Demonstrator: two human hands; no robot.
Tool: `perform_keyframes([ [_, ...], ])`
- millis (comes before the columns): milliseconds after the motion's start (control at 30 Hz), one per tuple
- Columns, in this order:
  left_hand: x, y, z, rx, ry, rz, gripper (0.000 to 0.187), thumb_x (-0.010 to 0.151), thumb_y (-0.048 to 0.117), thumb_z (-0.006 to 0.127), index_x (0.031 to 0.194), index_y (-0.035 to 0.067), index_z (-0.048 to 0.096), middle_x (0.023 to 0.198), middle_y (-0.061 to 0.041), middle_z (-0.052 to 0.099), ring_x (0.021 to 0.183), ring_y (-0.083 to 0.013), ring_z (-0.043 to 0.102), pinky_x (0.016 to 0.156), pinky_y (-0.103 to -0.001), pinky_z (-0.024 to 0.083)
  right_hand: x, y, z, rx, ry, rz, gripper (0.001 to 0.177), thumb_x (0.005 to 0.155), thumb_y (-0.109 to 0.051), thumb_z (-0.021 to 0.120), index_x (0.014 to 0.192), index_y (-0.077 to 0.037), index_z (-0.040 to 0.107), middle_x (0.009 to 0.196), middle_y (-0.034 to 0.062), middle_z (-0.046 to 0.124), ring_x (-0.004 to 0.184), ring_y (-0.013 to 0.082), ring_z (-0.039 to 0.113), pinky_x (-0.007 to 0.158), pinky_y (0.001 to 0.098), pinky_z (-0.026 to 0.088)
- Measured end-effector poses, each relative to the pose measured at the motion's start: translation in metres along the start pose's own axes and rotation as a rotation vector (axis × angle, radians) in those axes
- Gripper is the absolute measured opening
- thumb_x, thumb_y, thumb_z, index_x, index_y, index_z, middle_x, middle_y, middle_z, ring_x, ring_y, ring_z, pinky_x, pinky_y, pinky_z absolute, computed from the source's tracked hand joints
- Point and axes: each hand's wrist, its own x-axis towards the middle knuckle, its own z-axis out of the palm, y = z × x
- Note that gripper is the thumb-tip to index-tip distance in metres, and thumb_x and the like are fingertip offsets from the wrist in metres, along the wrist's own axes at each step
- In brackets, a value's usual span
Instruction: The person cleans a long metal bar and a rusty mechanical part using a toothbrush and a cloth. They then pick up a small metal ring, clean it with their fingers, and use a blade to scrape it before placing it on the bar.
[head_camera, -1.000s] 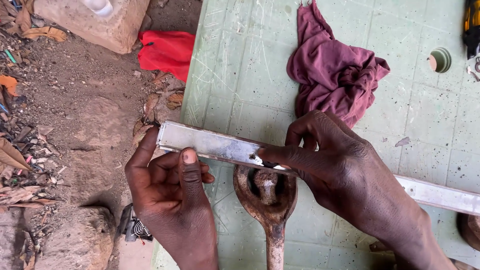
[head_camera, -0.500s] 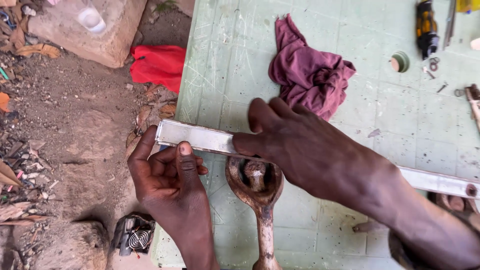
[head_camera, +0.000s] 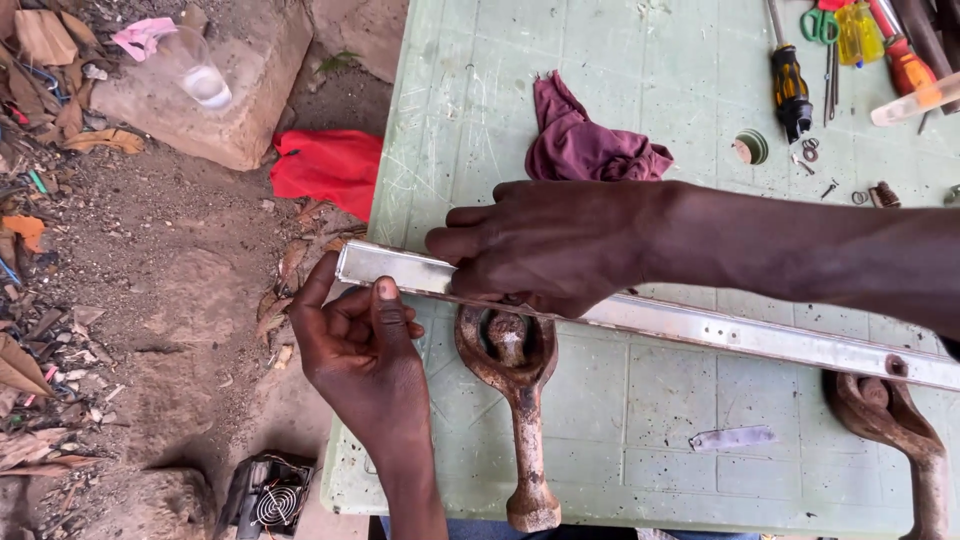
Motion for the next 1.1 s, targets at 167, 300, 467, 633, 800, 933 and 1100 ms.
perform_keyframes([
  [167, 0.001, 0.005, 0.002, 0.013, 0.013, -0.024, 0.042, 0.098, 0.006, 0.067, 0.137, 0.003, 0.052, 0.078, -0.005, 0.062, 0.062, -0.0094, 0.060, 0.057, -0.023, 0.056, -0.002, 0.009, -0.003, 0.034, -0.023, -0.063, 0.018, 0.083, -0.008, 0.070, 0.098, -0.010, 0.061, 0.108, 0.0056, 0.050, 0.093, 0.0262, 0.057, 0.060, 0.0473, 0.051],
  [300, 0.001, 0.004, 0.002, 0.012, 0.020, -0.047, 0.043, 0.097, 0.004, 0.067, 0.137, 0.003, 0.052, 0.078, -0.004, 0.062, 0.061, -0.0095, 0.061, 0.058, -0.022, 0.056, 0.001, 0.017, 0.016, -0.143, 0.079, -0.152, 0.030, 0.081, -0.029, 0.067, 0.103, -0.008, 0.065, 0.113, 0.0065, 0.054, 0.104, 0.0268, 0.053, 0.065, 0.0460, 0.051],
  [467, 0.001, 0.002, 0.001, 0.050, 0.017, -0.029, 0.044, 0.097, 0.005, 0.067, 0.138, 0.003, 0.051, 0.080, -0.006, 0.063, 0.063, -0.0101, 0.062, 0.056, -0.023, 0.058, 0.005, 0.030, 0.022, -0.133, 0.178, -0.285, 0.028, 0.075, -0.027, 0.065, 0.094, -0.007, 0.064, 0.112, 0.0100, 0.054, 0.105, 0.0306, 0.053, 0.068, 0.0460, 0.047],
  [633, 0.003, 0.002, 0.001, 0.066, 0.014, -0.031, 0.044, 0.097, 0.006, 0.067, 0.138, 0.002, 0.051, 0.081, -0.007, 0.064, 0.062, -0.0115, 0.063, 0.057, -0.024, 0.057, -0.004, 0.029, -0.007, 0.101, -0.152, -0.109, 0.033, 0.070, -0.031, 0.091, 0.083, -0.013, 0.065, 0.112, 0.0031, 0.049, 0.109, 0.0245, 0.051, 0.073, 0.0507, 0.052],
  [800, 0.002, 0.005, 0.002, 0.057, 0.013, -0.037, 0.045, 0.097, 0.005, 0.066, 0.139, 0.002, 0.051, 0.083, -0.006, 0.063, 0.062, -0.0114, 0.061, 0.057, -0.024, 0.056, -0.049, 0.026, -0.025, 0.681, 0.358, 0.028, 0.032, 0.056, 0.018, 0.064, 0.071, -0.008, 0.053, 0.075, 0.0007, 0.050, 0.063, 0.0128, 0.047, 0.050, 0.0274, 0.035],
  [933, 0.001, 0.000, -0.002, 0.044, -0.004, -0.049, 0.043, 0.098, 0.003, 0.066, 0.138, 0.004, 0.049, 0.082, -0.006, 0.063, 0.061, -0.0108, 0.060, 0.058, -0.022, 0.052, -0.108, 0.010, 0.006, 0.634, 0.438, 0.337, 0.015, 0.083, -0.011, 0.079, 0.097, -0.015, 0.078, 0.085, -0.0062, 0.080, 0.069, 0.0077, 0.071, 0.060, 0.0240, 0.058],
  [1100, -0.001, -0.008, -0.003, 0.020, 0.009, -0.022, 0.045, 0.102, 0.006, 0.069, 0.140, 0.007, 0.046, 0.085, -0.005, 0.060, 0.063, -0.0107, 0.058, 0.056, -0.022, 0.050, -0.187, -0.013, 0.091, 0.622, 0.543, 0.830, 0.020, 0.085, -0.016, 0.076, 0.104, -0.014, 0.080, 0.092, -0.0013, 0.087, 0.083, 0.0089, 0.084, 0.072, 0.0252, 0.068],
])
